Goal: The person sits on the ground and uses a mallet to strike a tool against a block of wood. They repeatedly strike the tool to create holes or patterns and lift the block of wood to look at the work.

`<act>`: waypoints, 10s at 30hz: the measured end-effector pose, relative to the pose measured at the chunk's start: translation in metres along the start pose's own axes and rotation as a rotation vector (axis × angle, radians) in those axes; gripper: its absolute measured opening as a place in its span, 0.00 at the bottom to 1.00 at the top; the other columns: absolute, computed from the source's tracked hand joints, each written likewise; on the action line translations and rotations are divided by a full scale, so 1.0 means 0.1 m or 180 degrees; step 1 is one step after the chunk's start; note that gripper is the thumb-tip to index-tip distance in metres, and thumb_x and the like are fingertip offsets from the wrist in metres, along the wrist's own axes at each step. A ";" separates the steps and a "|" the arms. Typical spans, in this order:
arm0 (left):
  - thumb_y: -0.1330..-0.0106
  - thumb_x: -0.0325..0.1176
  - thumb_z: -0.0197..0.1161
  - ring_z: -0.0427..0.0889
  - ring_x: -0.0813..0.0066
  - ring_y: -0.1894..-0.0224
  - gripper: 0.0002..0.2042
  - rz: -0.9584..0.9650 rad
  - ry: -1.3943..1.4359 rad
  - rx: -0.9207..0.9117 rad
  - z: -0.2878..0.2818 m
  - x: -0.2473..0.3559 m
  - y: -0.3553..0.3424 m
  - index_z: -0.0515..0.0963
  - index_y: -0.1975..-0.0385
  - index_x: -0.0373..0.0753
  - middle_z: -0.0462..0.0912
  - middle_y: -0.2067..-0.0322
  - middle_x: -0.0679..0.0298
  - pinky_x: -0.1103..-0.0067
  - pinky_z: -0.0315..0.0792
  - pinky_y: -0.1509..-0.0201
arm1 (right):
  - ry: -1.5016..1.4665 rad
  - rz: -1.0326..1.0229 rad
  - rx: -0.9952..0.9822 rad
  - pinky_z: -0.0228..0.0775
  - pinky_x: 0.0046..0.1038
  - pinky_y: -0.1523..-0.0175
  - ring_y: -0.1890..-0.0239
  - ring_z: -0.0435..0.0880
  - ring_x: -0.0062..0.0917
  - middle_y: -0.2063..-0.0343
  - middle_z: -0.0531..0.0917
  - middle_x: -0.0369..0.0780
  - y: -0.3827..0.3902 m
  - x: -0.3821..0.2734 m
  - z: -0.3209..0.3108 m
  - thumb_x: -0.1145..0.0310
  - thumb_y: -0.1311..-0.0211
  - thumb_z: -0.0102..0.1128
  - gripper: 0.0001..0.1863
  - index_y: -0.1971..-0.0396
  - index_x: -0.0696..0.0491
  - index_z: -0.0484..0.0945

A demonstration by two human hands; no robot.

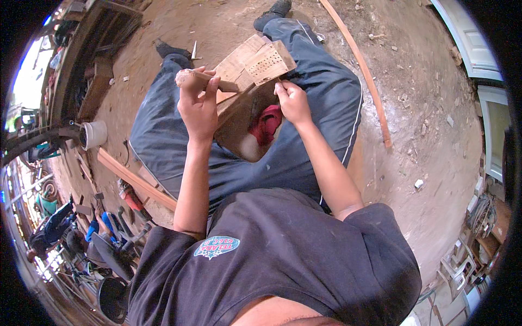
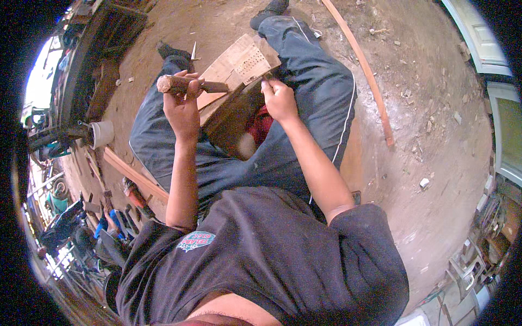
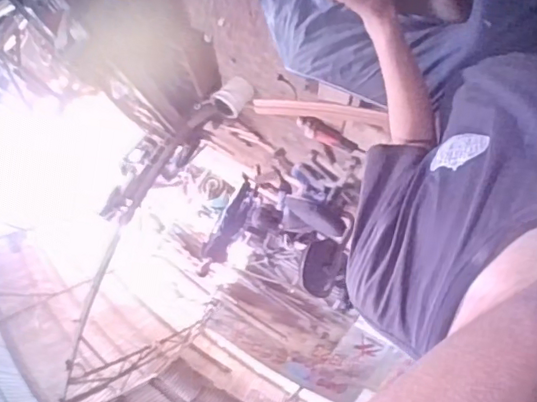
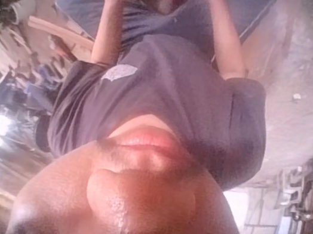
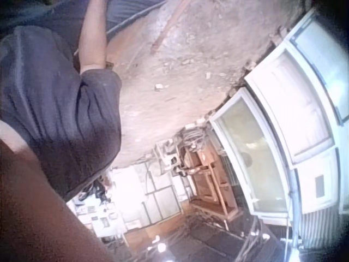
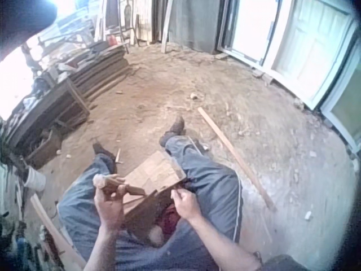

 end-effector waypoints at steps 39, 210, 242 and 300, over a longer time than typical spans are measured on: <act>0.35 0.41 0.67 0.86 0.61 0.67 0.18 0.0509 -0.1539 -0.0074 -0.03 0.16 -0.06 0.73 0.55 0.35 0.84 0.67 0.51 0.70 0.76 0.68 | 0.0100 -0.0870 0.0108 0.70 0.30 0.64 0.74 0.80 0.33 0.76 0.81 0.47 0.34 -1.59 -0.43 0.68 0.31 0.52 0.11 0.68 0.60 0.77; 0.41 0.35 0.65 0.83 0.51 0.63 0.20 0.0275 -0.1013 0.0043 -0.09 0.07 -0.06 0.72 0.51 0.38 0.83 0.65 0.52 0.63 0.78 0.63 | -0.0427 -0.2143 0.0262 0.44 0.17 0.82 0.86 0.50 0.12 0.85 0.50 0.25 0.45 -3.95 -0.45 0.58 0.23 0.44 0.16 0.74 0.48 0.63; 0.43 0.35 0.67 0.84 0.53 0.66 0.19 0.0539 -0.0858 0.0336 -0.06 0.08 -0.07 0.70 0.55 0.38 0.82 0.70 0.53 0.64 0.77 0.67 | 0.2108 -0.1629 0.0043 0.51 0.16 0.79 0.81 0.62 0.11 0.82 0.66 0.29 0.35 -3.03 -0.46 0.66 0.29 0.51 0.11 0.73 0.51 0.72; 0.39 0.34 0.69 0.85 0.73 0.65 0.14 0.0586 -0.0799 -0.0042 -0.19 0.53 -0.29 0.76 0.59 0.33 0.85 0.67 0.58 0.78 0.76 0.55 | -0.0788 0.1150 -0.0326 0.52 0.21 0.78 0.83 0.60 0.10 0.86 0.63 0.27 0.95 -0.20 -0.04 0.58 0.25 0.45 0.20 0.79 0.52 0.68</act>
Point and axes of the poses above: each hand's wrist, its own y-axis away from the middle knuckle, its own z-axis out of the palm, x = y × z, the point moved 6 cm from there along -y, towards the middle knuckle
